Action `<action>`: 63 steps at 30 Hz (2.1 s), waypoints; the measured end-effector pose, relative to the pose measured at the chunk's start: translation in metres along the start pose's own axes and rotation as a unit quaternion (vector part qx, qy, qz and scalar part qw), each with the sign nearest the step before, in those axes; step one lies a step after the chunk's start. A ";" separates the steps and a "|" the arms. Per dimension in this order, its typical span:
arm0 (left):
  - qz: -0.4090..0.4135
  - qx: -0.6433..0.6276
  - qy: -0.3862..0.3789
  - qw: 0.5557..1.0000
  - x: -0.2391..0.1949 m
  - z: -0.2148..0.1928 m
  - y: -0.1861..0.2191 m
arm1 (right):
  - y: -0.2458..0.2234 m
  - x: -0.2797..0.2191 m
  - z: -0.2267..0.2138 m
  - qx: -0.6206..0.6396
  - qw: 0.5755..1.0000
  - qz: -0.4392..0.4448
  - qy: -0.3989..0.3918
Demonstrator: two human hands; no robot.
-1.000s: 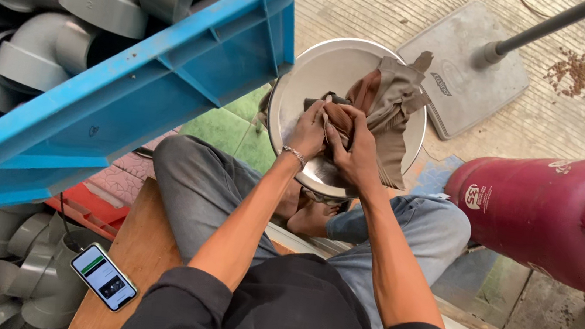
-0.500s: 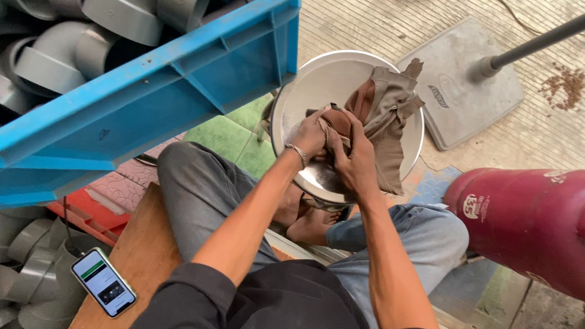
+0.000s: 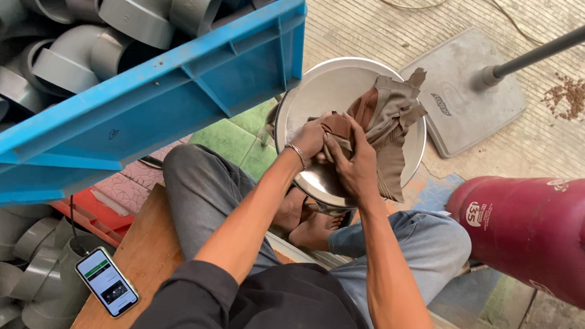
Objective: The person sits on the floor and repeatedly wipes gray PVC pipe fittings with a cloth over a metal bowl. They pick up fittings from a blue crate, wipe them, and place them into a cardboard box.
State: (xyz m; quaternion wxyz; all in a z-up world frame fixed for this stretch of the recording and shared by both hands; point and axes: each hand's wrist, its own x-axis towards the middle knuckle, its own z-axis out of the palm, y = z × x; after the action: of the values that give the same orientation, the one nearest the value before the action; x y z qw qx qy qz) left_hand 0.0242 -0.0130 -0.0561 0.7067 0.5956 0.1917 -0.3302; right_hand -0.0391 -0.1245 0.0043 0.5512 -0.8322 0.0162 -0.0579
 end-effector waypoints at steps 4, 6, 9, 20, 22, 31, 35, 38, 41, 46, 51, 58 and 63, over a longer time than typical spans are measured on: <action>-0.037 -0.083 -0.035 0.995 -0.022 0.001 0.021 | 0.020 0.007 0.006 -0.012 0.999 0.031 0.035; -0.029 -0.134 -0.088 0.987 -0.036 0.005 0.026 | 0.026 0.007 0.005 0.042 0.997 0.050 0.050; -0.063 -0.144 -0.121 0.980 -0.022 -0.002 0.018 | 0.012 0.012 0.000 0.063 0.993 0.080 0.053; 0.022 0.253 0.101 0.962 -0.059 0.018 0.043 | 0.017 0.016 0.002 0.021 0.993 0.111 0.019; 0.030 0.218 0.139 0.966 -0.059 0.020 0.031 | 0.016 0.015 0.002 0.013 0.992 0.126 0.026; 0.082 0.049 0.015 0.995 -0.055 0.000 0.038 | 0.012 0.010 -0.010 0.095 0.994 0.054 0.004; 0.076 0.035 0.003 0.997 -0.010 -0.016 0.011 | 0.013 0.008 -0.005 0.096 0.995 0.034 0.000; 0.107 0.059 0.016 0.992 -0.022 -0.019 0.021 | 0.009 0.010 -0.007 0.040 0.999 -0.012 0.013; 0.127 0.079 0.030 0.988 -0.039 -0.024 0.028 | -0.005 0.015 -0.015 -0.071 0.995 -0.069 0.008; 0.134 0.150 0.067 0.977 -0.046 -0.038 0.033 | -0.051 0.023 -0.016 -0.144 0.974 -0.168 -0.047; 0.147 -0.010 -0.023 0.989 -0.070 -0.044 0.058 | -0.051 0.046 -0.008 -0.106 0.963 -0.238 -0.075; 0.239 0.136 0.005 0.961 -0.144 -0.056 0.126 | -0.104 0.068 -0.017 -0.155 0.933 -0.310 -0.092; 0.398 0.266 0.074 0.875 -0.182 -0.080 0.166 | -0.204 0.070 -0.018 -0.084 0.927 -0.332 -0.154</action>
State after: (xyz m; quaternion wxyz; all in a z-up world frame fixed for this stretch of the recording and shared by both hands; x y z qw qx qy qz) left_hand 0.0207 0.1199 0.1665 0.5773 0.8096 -0.1052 -0.0144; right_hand 0.0212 -0.0675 0.2040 0.4243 -0.8321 -0.3408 -0.1070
